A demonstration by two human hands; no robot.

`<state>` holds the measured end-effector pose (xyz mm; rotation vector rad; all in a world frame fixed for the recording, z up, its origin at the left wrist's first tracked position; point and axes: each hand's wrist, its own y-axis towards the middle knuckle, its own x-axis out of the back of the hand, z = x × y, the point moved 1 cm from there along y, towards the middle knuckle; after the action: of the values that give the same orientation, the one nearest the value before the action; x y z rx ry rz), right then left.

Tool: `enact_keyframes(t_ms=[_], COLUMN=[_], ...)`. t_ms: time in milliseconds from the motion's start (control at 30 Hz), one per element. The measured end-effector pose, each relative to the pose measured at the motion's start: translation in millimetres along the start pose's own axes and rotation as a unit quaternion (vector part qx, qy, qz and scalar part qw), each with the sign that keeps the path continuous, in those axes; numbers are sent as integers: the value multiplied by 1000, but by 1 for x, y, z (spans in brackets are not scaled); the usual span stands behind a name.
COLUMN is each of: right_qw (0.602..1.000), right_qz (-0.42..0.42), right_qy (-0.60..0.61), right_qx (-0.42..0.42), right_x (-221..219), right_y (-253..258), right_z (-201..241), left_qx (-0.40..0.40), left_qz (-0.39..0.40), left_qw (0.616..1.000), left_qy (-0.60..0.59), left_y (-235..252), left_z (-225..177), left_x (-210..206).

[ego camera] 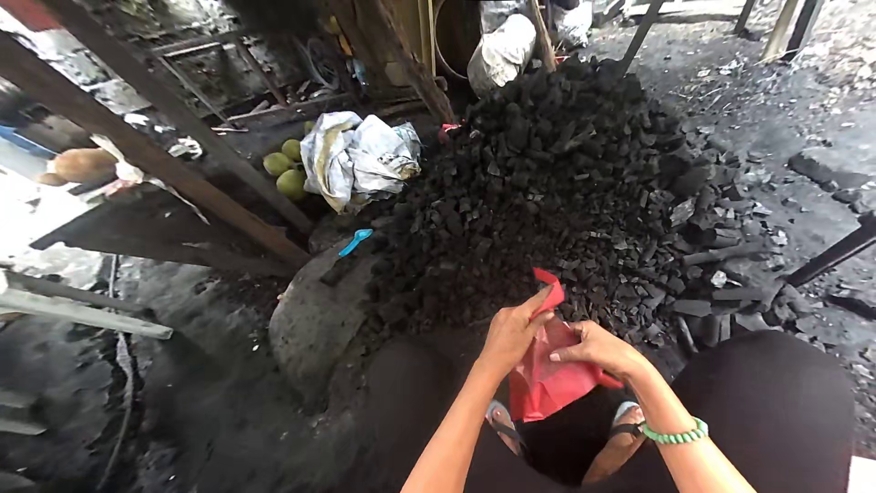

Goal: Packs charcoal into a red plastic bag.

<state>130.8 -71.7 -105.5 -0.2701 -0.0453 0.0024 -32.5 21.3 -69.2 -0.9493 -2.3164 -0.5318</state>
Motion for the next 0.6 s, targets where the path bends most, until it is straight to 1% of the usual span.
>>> enact_keyframes(t_ms=[67,100,167,233,267,300,367,400,433,467,533,567,600], right_qw=[997,993,981,967,958,948,933,927,921,916,906,908,914], right_qz=[-65,-107,-185,-254,-277,-285,-261,-242,-222,-201,-184,-187,-199], right_qy=[-20,-42,-57,16,76,140,248,287,320,347,378,372,352], right_qx=[35,41,26,-3,-12,-18,-20,-21,-26,-33,-46,-46,-42], right_x=[-1,-1,1,1,1,1,-3,-6,-10,-13,-16,-14,-11], right_y=[2,4,8,9,9,10,10,11,10,9,5,3,2], right_z=[-2,-4,-12,-19,-23,-26,-32,-33,-34,-33,-33,-33,-34], left_qx=[-1,-7,-7,37,85,133,212,230,233,228,229,243,268], left_qz=[24,10,-47,-99,-101,-82,17,77,121,146,152,141,123], left_qw=[998,997,992,991,990,988,975,968,962,959,945,931,908], left_qy=[50,78,118,82,40,-1,-63,-70,-72,-86,-177,-235,-298], left_y=[5,6,8,8,8,7,7,9,10,11,12,12,12], left_z=[-7,-9,-10,-11,-13,-15,-14,-11,-9,-6,-2,0,1], left_x=[-4,-7,-13,-18,-20,-23,-30,-35,-41,-45,-49,-48,-44])
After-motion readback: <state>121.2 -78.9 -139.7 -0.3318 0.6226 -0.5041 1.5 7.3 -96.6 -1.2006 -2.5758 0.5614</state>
